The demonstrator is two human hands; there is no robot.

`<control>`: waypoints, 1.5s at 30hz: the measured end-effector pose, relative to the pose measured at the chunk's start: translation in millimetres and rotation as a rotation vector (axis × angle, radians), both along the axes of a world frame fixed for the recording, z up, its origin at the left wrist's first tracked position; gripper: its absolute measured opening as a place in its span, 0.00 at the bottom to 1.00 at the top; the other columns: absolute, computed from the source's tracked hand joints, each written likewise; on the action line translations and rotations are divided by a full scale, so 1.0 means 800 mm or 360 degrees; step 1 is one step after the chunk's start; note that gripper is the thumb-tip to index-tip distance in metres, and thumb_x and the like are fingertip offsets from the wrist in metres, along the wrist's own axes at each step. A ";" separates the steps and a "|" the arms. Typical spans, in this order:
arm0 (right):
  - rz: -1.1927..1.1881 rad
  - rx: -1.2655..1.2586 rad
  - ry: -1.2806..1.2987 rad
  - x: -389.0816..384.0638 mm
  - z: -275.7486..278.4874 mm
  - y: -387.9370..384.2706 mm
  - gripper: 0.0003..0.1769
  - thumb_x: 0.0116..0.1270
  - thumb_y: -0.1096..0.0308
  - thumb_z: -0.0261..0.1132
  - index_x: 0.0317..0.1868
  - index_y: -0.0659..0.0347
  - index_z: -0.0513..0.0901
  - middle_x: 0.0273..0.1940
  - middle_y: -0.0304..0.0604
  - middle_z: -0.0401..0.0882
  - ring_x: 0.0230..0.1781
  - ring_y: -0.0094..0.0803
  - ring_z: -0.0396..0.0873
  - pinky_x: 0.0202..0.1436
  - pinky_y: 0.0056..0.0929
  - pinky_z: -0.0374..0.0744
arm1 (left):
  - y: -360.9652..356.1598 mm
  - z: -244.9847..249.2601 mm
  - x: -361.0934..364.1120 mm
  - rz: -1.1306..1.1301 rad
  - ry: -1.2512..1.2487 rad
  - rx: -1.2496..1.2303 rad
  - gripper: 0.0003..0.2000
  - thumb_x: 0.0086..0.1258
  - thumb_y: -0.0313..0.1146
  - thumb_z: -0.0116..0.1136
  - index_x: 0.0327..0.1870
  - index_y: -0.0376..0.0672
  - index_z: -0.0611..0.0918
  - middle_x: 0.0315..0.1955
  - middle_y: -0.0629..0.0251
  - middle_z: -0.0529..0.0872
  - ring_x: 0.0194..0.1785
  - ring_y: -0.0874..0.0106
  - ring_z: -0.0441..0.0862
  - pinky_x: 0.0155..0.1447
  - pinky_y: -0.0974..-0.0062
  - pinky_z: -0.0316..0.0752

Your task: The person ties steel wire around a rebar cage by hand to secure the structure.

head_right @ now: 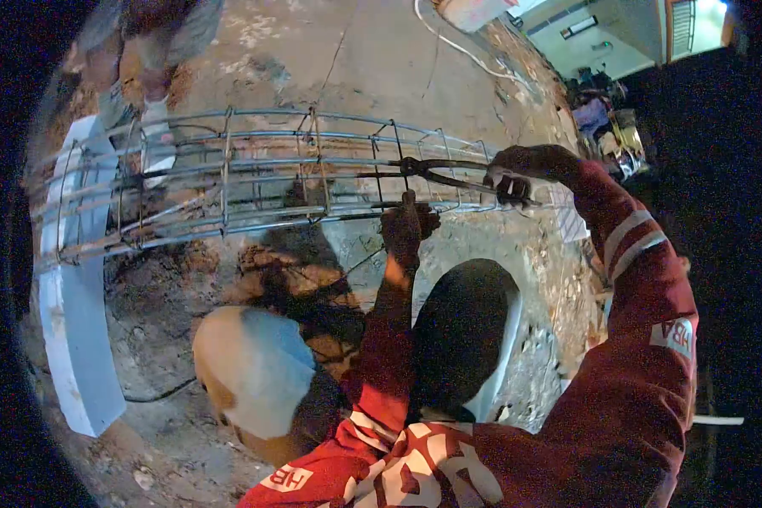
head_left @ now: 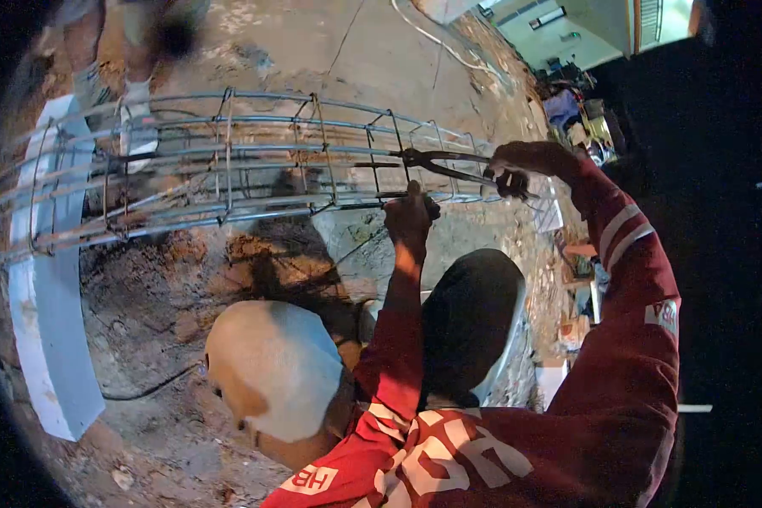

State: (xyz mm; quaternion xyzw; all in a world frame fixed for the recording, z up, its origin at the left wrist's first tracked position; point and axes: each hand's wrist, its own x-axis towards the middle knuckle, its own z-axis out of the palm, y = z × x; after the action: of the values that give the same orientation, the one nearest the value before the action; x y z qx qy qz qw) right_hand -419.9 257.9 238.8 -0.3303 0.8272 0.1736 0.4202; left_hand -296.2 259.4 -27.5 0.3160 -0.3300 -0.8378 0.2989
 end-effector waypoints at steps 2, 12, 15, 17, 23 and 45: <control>-0.0216 -0.0148 -0.0407 0.009 -0.001 0.036 0.27 0.72 0.46 0.54 0.54 0.64 0.78 0.39 0.46 0.82 0.39 0.30 0.83 0.40 0.31 0.82 | -0.009 0.039 0.025 -0.0300 0.0230 0.0434 0.29 0.70 0.61 0.51 0.36 0.38 0.82 0.21 0.66 0.82 0.22 0.72 0.81 0.26 0.72 0.72; 0.0361 -0.1355 0.0528 0.081 -0.132 0.211 0.28 0.59 0.79 0.54 0.63 0.70 0.69 0.51 0.63 0.76 0.45 0.57 0.77 0.51 0.43 0.75 | 0.060 0.085 0.021 -0.0493 -0.0182 -0.0334 0.19 0.72 0.42 0.57 0.46 0.29 0.77 0.30 0.50 0.86 0.26 0.65 0.87 0.29 0.69 0.80; 0.0286 -0.1479 0.0686 0.070 -0.178 0.254 0.29 0.59 0.82 0.52 0.64 0.64 0.70 0.47 0.61 0.76 0.42 0.56 0.77 0.45 0.42 0.76 | 0.079 0.050 0.001 -0.0661 -0.0170 -0.0612 0.18 0.73 0.41 0.54 0.44 0.29 0.79 0.30 0.50 0.86 0.27 0.65 0.87 0.30 0.65 0.79; 0.0090 -0.1523 0.0805 0.057 -0.203 0.265 0.27 0.58 0.84 0.51 0.61 0.61 0.72 0.39 0.58 0.76 0.37 0.54 0.76 0.39 0.39 0.76 | 0.093 0.051 -0.005 -0.0635 -0.0035 -0.0622 0.16 0.74 0.40 0.52 0.42 0.31 0.80 0.30 0.53 0.85 0.28 0.67 0.86 0.30 0.67 0.77; -0.0505 -0.1958 0.0385 -0.013 -0.263 0.299 0.20 0.53 0.85 0.53 0.46 0.64 0.80 0.42 0.47 0.83 0.39 0.40 0.81 0.42 0.36 0.77 | 0.115 0.049 -0.055 -0.0432 -0.0255 -0.1006 0.12 0.70 0.36 0.54 0.41 0.34 0.80 0.33 0.46 0.84 0.39 0.50 0.83 0.43 0.58 0.75; -0.0047 -0.3078 -0.0104 -0.153 -0.204 0.230 0.15 0.73 0.70 0.56 0.53 0.71 0.80 0.51 0.49 0.83 0.47 0.37 0.81 0.50 0.32 0.77 | -0.002 0.164 -0.086 0.0617 -0.0071 -0.0790 0.09 0.73 0.33 0.56 0.43 0.37 0.82 0.26 0.71 0.81 0.21 0.83 0.72 0.23 0.85 0.65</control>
State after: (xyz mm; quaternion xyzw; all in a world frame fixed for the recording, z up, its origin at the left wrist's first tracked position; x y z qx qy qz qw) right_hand -542.3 442.0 75.4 -0.5275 0.6046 -0.5967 -0.0082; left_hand -365.1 258.0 103.5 0.3085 -0.4645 -0.6519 0.5138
